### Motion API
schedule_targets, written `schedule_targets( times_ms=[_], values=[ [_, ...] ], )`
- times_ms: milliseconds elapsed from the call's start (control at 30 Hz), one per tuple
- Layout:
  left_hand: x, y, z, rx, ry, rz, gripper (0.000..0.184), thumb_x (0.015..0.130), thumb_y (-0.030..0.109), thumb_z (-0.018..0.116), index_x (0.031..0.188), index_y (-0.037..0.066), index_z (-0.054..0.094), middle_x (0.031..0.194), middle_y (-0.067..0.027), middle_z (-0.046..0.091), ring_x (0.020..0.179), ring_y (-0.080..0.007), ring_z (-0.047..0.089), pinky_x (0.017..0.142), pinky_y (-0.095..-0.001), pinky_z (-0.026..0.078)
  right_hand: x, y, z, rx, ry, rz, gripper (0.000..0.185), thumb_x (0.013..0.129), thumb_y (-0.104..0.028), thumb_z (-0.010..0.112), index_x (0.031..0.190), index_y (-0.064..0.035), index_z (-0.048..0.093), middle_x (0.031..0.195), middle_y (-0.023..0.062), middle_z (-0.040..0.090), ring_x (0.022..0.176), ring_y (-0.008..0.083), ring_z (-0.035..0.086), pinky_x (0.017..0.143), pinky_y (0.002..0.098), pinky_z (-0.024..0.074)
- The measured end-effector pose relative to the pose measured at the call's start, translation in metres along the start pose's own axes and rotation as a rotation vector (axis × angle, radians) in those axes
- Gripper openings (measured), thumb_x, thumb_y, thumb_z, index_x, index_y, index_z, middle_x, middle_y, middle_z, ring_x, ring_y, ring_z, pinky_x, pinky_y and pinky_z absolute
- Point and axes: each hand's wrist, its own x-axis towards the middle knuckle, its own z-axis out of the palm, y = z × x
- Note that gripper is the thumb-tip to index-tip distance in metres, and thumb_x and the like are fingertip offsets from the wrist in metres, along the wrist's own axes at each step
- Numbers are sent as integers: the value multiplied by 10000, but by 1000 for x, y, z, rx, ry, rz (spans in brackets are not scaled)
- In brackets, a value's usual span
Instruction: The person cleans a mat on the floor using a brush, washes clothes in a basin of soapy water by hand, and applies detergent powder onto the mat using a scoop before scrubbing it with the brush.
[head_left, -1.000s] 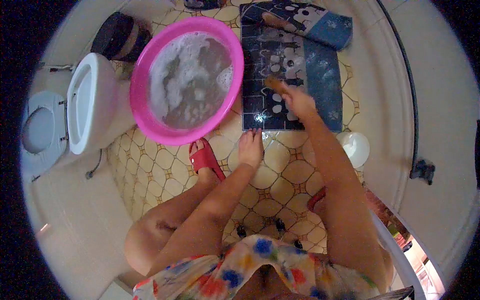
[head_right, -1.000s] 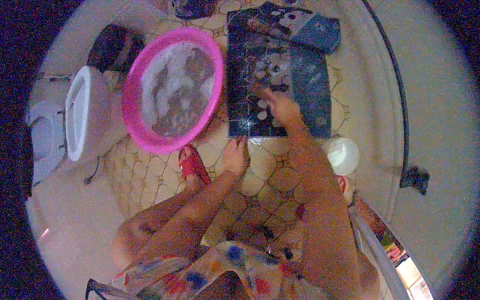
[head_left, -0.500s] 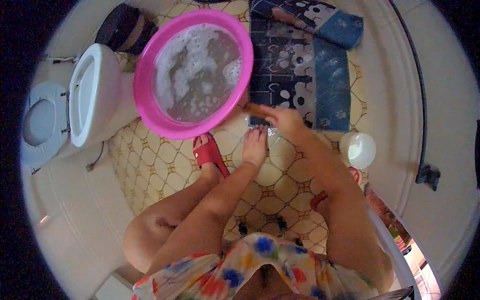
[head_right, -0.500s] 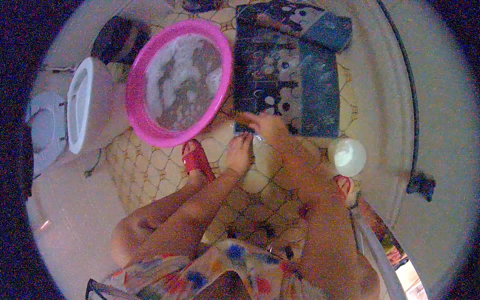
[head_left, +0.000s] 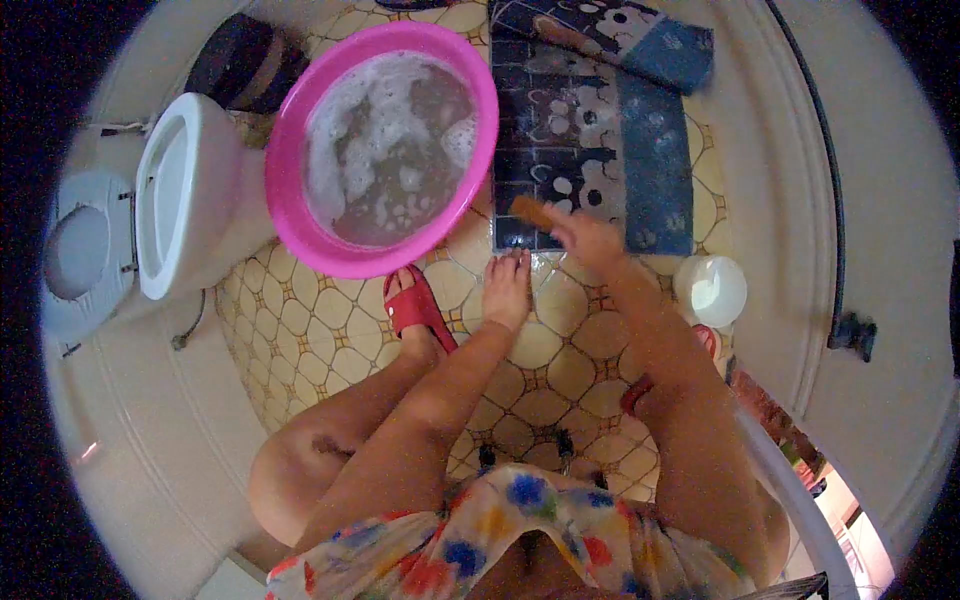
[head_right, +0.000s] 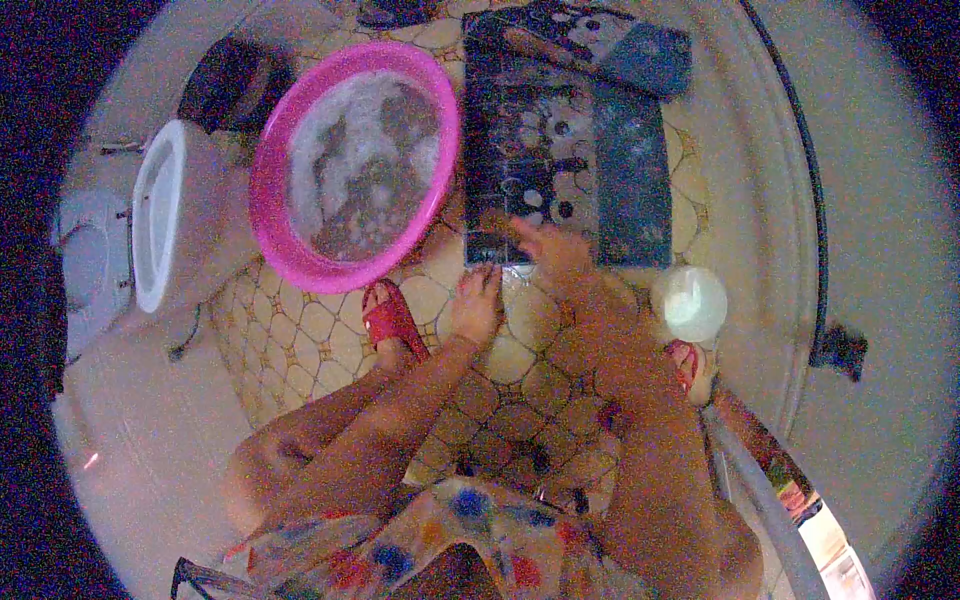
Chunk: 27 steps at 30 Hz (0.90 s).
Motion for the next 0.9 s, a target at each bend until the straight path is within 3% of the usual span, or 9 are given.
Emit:
schedule_targets(
  times_ms=[133,233,367,433,533,667,733,833,900],
  values=[
    [2,1,-4,24,28,24,515,748,107,555,1248,29,463,1267,-127,474,1227,-259,407,1051,-442,275,24,30,-12,65,312,198,463,860,-314,565,1309,-320,449,954,168,616,796,368,607,666,429,495],
    [3,2,3,17,13,-3,514,749,110,553,1249,34,462,1255,-130,481,1214,-265,416,1042,-445,286,-2,-8,15,261,347,192,504,858,-281,578,1332,-325,413,965,174,620,807,368,611,669,422,495],
    [7,4,-10,27,30,13,468,754,107,544,1215,41,498,1189,-133,520,1149,-269,466,1011,-444,316,-34,-7,75,132,122,141,528,862,-258,578,1348,-332,386,967,172,618,820,368,607,674,430,491],
    [10,1,-5,17,59,16,414,758,111,539,1167,51,536,1117,-128,542,1082,-279,497,974,-439,343,-44,5,46,78,169,114,521,867,-263,571,1349,-334,385,969,170,617,831,365,606,676,437,490],
    [17,4,-13,33,14,-13,357,750,133,549,1101,74,579,1024,-121,557,993,-294,524,922,-432,372,-37,37,9,-12,234,313,508,871,-272,569,1346,-319,397,985,166,614,847,350,610,685,435,488],
    [42,-7,-15,-53,-91,-99,347,706,163,592,1048,104,600,977,-114,543,950,-305,516,878,-422,391,-33,59,-6,154,410,490,491,874,-273,562,1343,-283,414,1020,167,605,864,341,610,701,423,489],
    [52,-4,-32,-132,-76,-126,423,684,168,631,1101,116,582,1079,-131,515,1034,-315,485,913,-433,376,-32,57,-2,239,398,561,487,875,-284,558,1342,-264,420,1026,171,604,874,346,606,709,421,487],
    [62,-4,-27,-151,-10,-134,600,667,208,699,1225,123,497,1269,-161,407,1186,-338,390,982,-444,336,-32,36,75,346,681,222,489,874,-311,548,1343,-259,418,1039,184,599,888,359,598,714,428,484],
    [68,-5,-17,-116,0,-134,749,661,263,739,1314,125,400,1375,-178,308,1269,-350,312,1025,-444,303,-54,5,60,229,321,294,488,882,-297,536,1350,-242,407,1043,190,594,881,368,593,711,432,482]
  ],
)
